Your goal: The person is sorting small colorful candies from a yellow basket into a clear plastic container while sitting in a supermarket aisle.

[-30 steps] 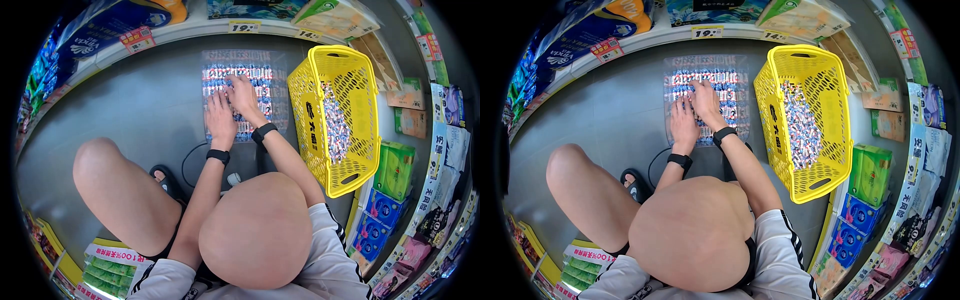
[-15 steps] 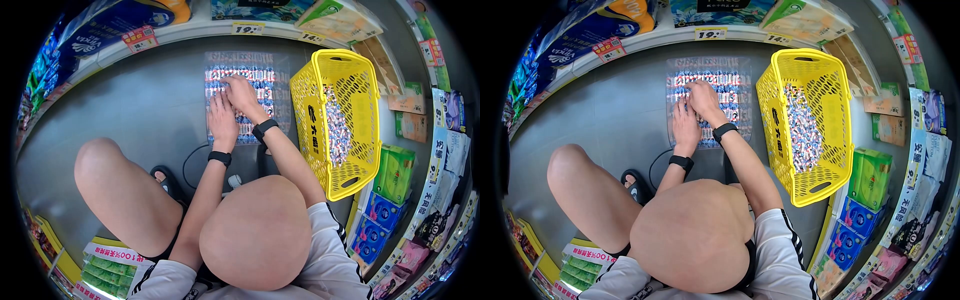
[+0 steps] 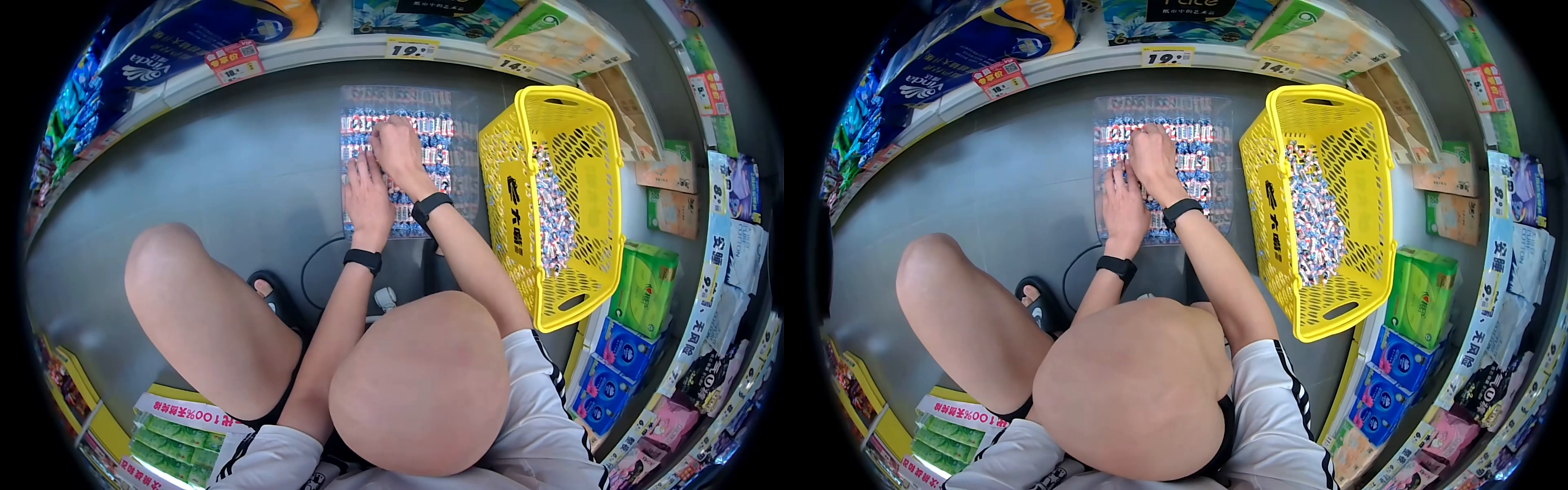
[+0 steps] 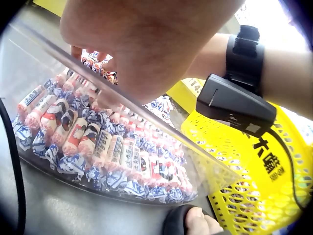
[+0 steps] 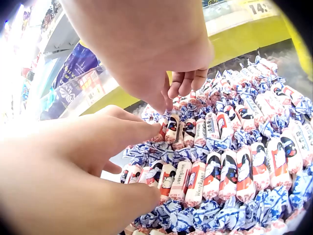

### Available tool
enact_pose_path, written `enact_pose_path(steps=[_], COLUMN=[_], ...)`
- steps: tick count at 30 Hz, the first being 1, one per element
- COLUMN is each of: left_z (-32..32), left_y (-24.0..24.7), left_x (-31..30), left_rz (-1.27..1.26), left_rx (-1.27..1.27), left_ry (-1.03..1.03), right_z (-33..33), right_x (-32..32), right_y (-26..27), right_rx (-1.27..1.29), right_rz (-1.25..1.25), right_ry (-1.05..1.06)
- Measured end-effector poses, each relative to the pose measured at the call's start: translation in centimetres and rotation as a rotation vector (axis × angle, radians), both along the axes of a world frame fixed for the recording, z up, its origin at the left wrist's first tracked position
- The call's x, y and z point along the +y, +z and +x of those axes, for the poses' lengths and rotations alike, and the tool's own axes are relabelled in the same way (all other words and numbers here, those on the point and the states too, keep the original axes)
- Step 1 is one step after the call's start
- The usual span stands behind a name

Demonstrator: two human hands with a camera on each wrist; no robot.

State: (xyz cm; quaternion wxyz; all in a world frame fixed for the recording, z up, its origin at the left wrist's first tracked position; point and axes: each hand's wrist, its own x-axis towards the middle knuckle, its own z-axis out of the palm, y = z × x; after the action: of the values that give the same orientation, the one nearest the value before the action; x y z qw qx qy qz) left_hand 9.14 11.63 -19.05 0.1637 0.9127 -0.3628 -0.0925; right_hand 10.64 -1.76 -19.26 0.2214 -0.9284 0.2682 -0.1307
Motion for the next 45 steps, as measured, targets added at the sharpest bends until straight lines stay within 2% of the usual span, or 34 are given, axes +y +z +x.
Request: enact_pose_path(steps=[5,8,10,14,16,22,28,35,45], left_z=[0.1,0.2,0.2,0.2,0.3,0.3,0.1,0.4,0.5], left_y=[0.3,0.3,0.1,0.5,0.5,1.0,-0.4,-0.3,0.5], left_x=[-0.2,-0.2,-0.2,-0.3,-0.2,0.0,-0.1,-0.4,-0.4], left_rz=[-0.001,-0.012,-0.056,-0.040,-0.031,-0.010,-0.043,-0.035,-0.060], left_rx=[0.017,0.016,-0.025,-0.008,0.022,0.040,-0.056,-0.027,0.030], left_ry=[-0.007,-0.019,-0.014,-0.011,-0.018,-0.020,-0.001,-0.005,0.014], right_z=[0.8,1.1,1.4,2.0,2.5,2.9,2.6,2.0,2.1], right_x=[-0.2,0.0,0.0,-0.2,-0.2,-0.5,-1.2,-2.1,-2.1], right_y=[-1.5,-0.7,-0.5,-0.5,0.2,0.5,0.6,-1.7,-0.8], right_rx=[0.011,-0.006,0.092,0.131,0.241,0.205,0.178,0.158,0.097], right_rz=[-0.021,-0.029,0.130,0.106,0.199,0.375,0.389,0.440,0.501], right_ry=[-0.027,-0.024,-0.133,-0.145,-0.193,-0.297,-0.295,-0.270,-0.287])
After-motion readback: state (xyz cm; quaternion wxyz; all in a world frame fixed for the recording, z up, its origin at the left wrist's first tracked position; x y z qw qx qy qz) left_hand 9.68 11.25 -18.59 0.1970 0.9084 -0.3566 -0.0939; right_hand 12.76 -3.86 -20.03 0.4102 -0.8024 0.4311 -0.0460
